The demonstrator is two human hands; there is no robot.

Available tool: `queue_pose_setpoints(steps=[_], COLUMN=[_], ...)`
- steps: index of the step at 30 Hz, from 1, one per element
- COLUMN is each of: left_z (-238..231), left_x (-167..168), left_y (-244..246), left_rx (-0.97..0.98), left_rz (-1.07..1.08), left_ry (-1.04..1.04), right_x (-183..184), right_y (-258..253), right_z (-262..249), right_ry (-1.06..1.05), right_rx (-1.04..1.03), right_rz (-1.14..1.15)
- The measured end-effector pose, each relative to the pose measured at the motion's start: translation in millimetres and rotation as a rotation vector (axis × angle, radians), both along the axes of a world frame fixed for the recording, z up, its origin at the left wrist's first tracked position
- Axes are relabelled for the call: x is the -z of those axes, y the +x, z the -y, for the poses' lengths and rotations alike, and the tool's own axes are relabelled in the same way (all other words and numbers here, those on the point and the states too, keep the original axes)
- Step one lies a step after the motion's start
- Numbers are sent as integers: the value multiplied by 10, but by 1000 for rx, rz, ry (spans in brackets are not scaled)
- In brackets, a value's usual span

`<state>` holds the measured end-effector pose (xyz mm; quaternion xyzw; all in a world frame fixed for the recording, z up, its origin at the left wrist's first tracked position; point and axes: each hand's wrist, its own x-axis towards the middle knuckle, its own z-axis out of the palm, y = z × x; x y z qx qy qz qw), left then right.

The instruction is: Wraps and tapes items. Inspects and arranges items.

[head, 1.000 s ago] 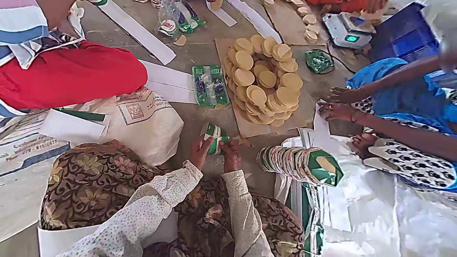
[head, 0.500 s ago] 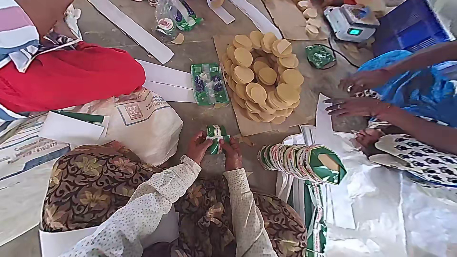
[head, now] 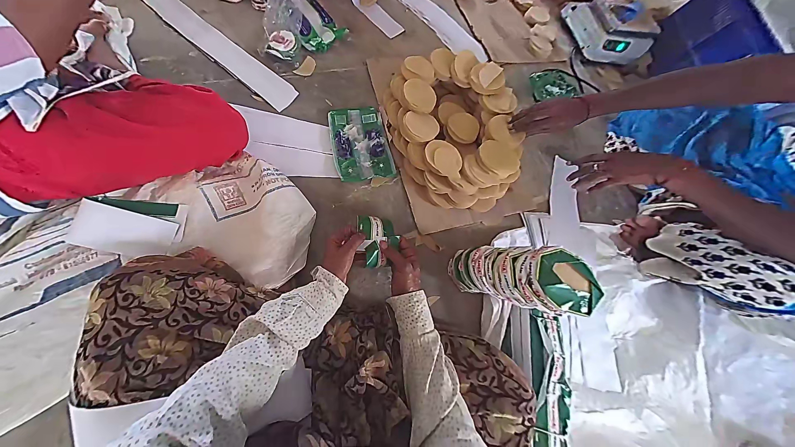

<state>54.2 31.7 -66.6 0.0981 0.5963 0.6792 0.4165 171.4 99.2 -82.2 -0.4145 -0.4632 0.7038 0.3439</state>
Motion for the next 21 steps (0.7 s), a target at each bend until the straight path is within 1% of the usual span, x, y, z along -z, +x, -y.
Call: queue_pose_setpoints(steps=[13,17,19,21], left_z=[69,88,89,88], left_x=[87,49,30,-6], left_y=[116,174,194,184], left_rx=[-52,-78,-81,-42], left_rz=[-52,-70,-113,-179], left_ry=[71,85,100,79], right_x=[7,10,-1,-5], right_y=[17,18,20,25], right_z=[-16,-24,-25,-21], right_ry=[0,10,14,12], right_rx=[33,37,35,25], right_rz=[-14,-23,-16,-13])
